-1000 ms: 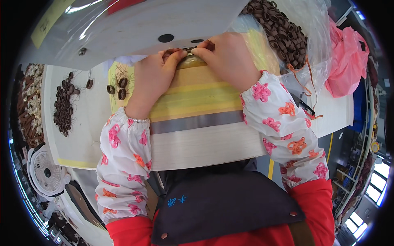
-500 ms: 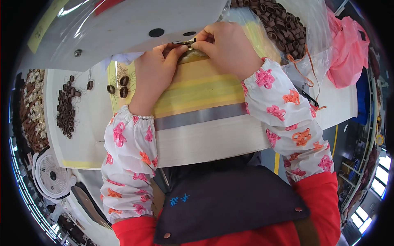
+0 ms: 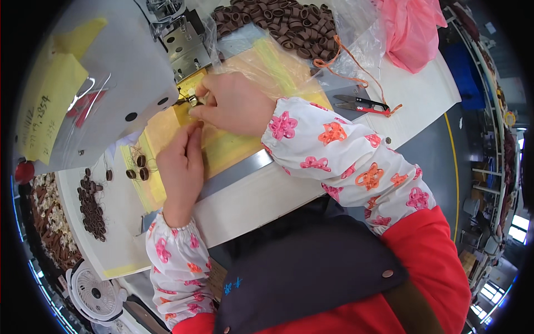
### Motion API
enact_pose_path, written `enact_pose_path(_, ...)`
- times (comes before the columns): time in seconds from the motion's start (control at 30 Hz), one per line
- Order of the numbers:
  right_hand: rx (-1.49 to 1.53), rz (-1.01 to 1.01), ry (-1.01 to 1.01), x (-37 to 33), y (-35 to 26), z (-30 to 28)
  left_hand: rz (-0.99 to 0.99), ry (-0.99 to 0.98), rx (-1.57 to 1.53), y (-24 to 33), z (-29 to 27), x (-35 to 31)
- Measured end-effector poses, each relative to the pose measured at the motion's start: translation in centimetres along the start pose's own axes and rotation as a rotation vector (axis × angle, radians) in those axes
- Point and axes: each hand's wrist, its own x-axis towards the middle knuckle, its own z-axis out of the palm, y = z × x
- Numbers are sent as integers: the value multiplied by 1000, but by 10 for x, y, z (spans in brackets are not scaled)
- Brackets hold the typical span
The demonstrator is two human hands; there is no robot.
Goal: The recorder is assembling small leather loops or strap components by threading leather cord through them at a workbench using a specialized machine.
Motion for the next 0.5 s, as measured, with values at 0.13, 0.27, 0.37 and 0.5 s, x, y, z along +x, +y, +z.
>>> enact_pose_path(0.13, 451, 282, -274, -8, -5, -9, -34, -107, -10, 8, -7, -17)
enact_pose_path(0.27, 403, 122, -172, -21, 0, -3, 17, -80, -74, -2, -17, 1)
enact_pose_path(0.37, 343, 5, -283, -47, -19, 4, 206, 73, -229, -3, -12, 19)
enact_pose_path(0.5, 335, -45, -332, -48, -24, -12, 194, -244, -120, -28, -19, 25)
